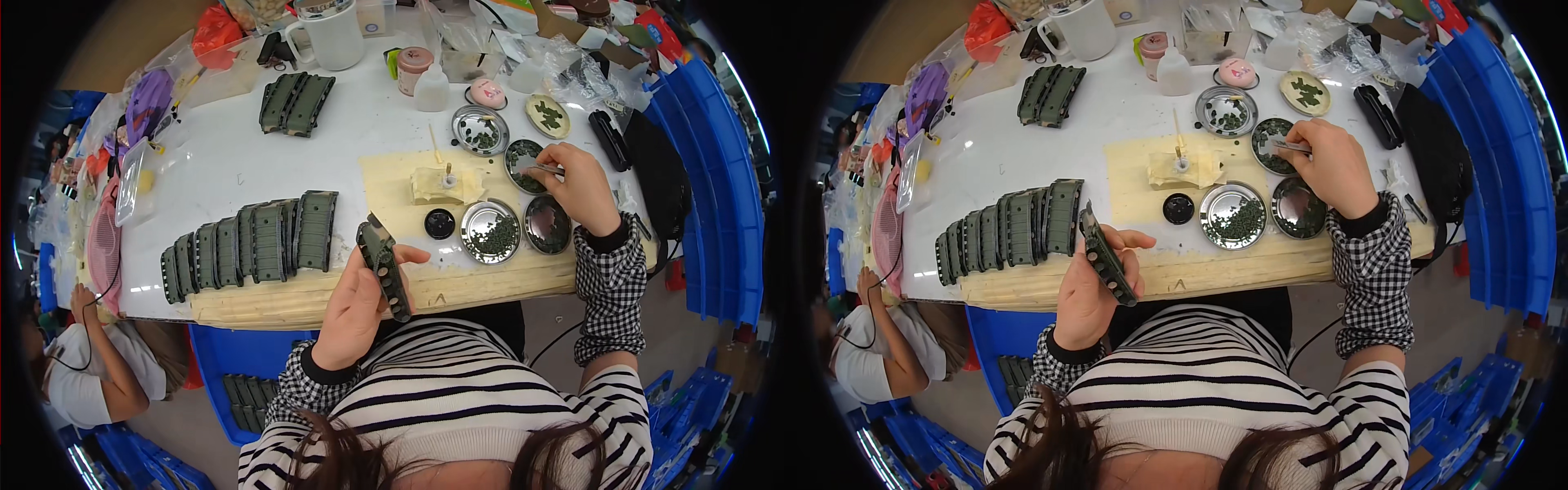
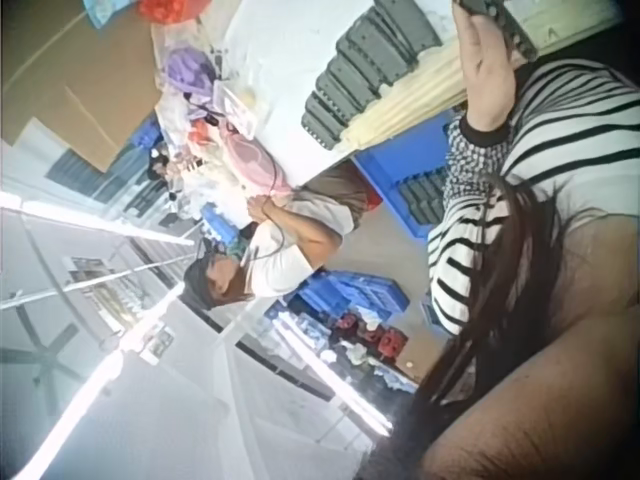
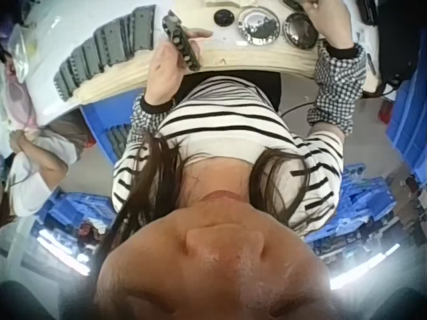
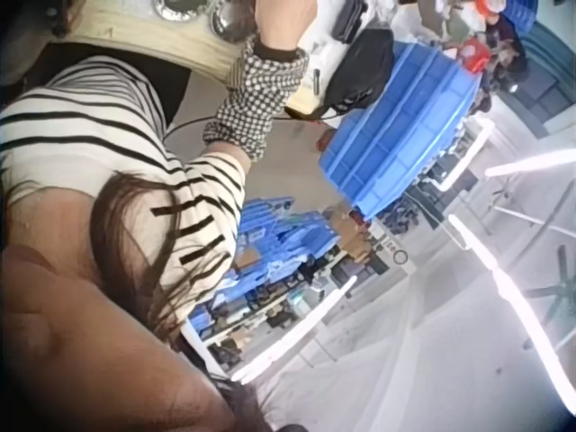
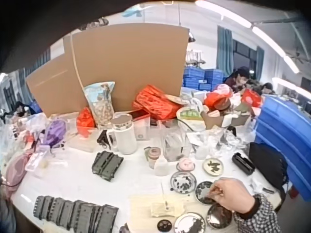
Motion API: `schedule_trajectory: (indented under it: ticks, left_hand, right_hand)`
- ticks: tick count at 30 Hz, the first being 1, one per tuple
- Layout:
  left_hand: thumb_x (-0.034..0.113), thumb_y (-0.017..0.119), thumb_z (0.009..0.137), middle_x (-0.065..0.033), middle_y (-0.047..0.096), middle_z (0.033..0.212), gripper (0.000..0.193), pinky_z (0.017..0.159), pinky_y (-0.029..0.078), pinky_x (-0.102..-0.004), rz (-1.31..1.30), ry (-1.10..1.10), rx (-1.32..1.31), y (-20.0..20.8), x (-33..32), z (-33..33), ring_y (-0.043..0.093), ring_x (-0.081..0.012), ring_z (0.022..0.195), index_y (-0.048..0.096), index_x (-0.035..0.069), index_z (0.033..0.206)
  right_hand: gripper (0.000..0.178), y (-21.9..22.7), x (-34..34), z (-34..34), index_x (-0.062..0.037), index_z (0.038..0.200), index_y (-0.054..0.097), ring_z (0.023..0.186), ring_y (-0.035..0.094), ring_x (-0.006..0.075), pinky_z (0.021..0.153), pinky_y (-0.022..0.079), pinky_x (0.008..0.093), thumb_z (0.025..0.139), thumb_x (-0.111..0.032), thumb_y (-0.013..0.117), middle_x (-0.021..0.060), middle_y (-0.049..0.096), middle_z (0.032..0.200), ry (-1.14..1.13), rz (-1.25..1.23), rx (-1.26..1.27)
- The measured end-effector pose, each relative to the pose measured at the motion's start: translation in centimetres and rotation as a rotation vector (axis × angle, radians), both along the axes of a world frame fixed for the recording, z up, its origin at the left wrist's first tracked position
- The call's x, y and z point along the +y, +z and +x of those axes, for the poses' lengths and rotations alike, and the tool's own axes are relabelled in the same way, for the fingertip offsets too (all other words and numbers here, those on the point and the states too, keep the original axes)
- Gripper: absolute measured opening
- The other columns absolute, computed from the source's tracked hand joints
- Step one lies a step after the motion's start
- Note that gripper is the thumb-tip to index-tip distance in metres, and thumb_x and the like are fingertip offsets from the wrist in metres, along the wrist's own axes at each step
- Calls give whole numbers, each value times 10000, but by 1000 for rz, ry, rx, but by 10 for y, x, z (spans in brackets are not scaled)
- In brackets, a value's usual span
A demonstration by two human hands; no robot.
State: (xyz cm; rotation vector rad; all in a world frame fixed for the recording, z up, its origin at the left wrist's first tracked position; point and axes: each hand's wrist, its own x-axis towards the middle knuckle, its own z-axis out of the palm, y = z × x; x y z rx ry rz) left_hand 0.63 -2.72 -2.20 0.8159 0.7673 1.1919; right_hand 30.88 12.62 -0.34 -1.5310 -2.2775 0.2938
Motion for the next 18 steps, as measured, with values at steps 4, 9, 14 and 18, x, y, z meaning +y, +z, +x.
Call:
schedule_trajectory:
  ticks: [4, 9, 14, 18]
  left_hand:
    - [197, 394, 1055, -141, 564, 1234, 353, 913, 502, -290, 27, 5, 99, 11, 2, 3, 616, -174, 1059, 346, 4, 1347]
    - [64, 488, 1005, -145, 596, 1173, 173, 933, 506, -307, 64, 149, 57, 8, 4, 6, 611, -210, 1127, 402, 4, 1141]
    - [44, 498, 994, -157, 596, 1178, 196, 941, 519, -326, 57, 161, 30, 6, 2, 6, 618, -208, 1114, 397, 1, 1157]
    - [32, 503, 987, -174, 586, 1196, 251, 947, 527, -348, 62, 134, 85, 1, 2, 1, 623, -209, 1090, 380, -7, 1202]
  right_hand:
    - [159, -2, 8, -4, 3, 875, 653, 729, 646, 329, 642, 491, 391, 795, -120, 715, 161, 663, 794, 4, -76, -20]
    - [129, -5, 13, -3, 15, 878, 626, 742, 645, 347, 663, 494, 397, 799, -75, 674, 189, 653, 797, 22, -59, 31]
    - [65, 17, -4, -15, 10, 825, 580, 580, 551, 138, 542, 423, 276, 819, -18, 638, 90, 624, 724, -19, 16, 281]
    - [105, 34, -36, -34, -5, 888, 638, 516, 336, 11, 473, 272, 199, 795, 3, 686, -15, 625, 730, -23, -82, 414]
